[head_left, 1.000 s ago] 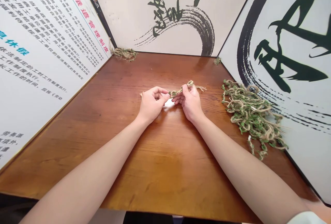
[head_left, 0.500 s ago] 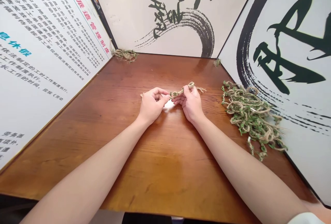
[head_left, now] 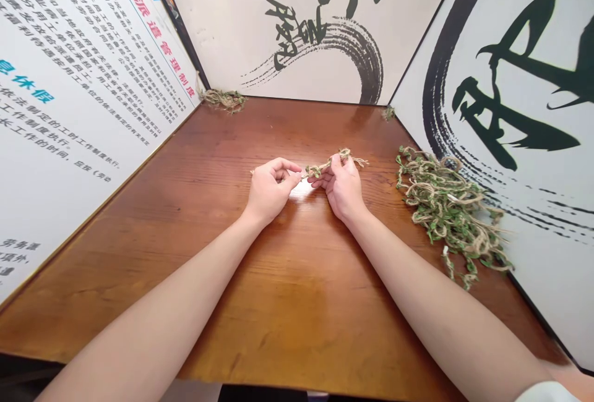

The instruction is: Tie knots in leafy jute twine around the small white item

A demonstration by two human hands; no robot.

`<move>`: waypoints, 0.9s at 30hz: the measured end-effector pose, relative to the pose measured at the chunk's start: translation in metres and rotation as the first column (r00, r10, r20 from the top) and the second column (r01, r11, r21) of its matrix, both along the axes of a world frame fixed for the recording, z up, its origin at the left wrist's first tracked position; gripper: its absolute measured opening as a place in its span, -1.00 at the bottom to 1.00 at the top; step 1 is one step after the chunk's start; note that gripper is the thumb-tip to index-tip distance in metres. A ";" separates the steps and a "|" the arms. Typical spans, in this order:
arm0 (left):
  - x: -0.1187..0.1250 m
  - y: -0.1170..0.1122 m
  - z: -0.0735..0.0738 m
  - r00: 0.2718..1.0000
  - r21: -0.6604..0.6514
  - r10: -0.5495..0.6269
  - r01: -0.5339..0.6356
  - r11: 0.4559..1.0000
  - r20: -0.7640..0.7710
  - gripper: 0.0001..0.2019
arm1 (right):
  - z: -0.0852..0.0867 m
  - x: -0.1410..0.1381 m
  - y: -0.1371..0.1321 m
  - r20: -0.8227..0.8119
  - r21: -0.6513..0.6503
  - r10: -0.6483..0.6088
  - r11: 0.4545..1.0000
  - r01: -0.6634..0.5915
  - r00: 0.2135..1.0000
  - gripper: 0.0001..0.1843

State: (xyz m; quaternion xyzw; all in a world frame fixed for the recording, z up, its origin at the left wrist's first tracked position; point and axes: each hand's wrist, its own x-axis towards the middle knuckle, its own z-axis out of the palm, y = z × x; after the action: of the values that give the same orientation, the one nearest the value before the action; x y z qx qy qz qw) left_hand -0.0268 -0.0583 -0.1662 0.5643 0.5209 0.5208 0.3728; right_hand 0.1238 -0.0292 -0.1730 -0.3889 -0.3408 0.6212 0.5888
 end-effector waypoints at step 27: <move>0.001 -0.003 0.005 0.994 -0.008 -0.109 0.109 0.994 -0.005 -0.82 | -0.004 0.000 0.004 0.061 0.025 -0.152 0.988 0.151 0.986 -0.74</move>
State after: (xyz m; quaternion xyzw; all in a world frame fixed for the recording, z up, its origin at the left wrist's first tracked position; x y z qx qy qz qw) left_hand -0.0260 -0.0613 -0.1610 0.5921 0.4923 0.4961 0.4012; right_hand 0.1240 -0.0250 -0.1765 -0.4269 -0.3350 0.5585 0.6273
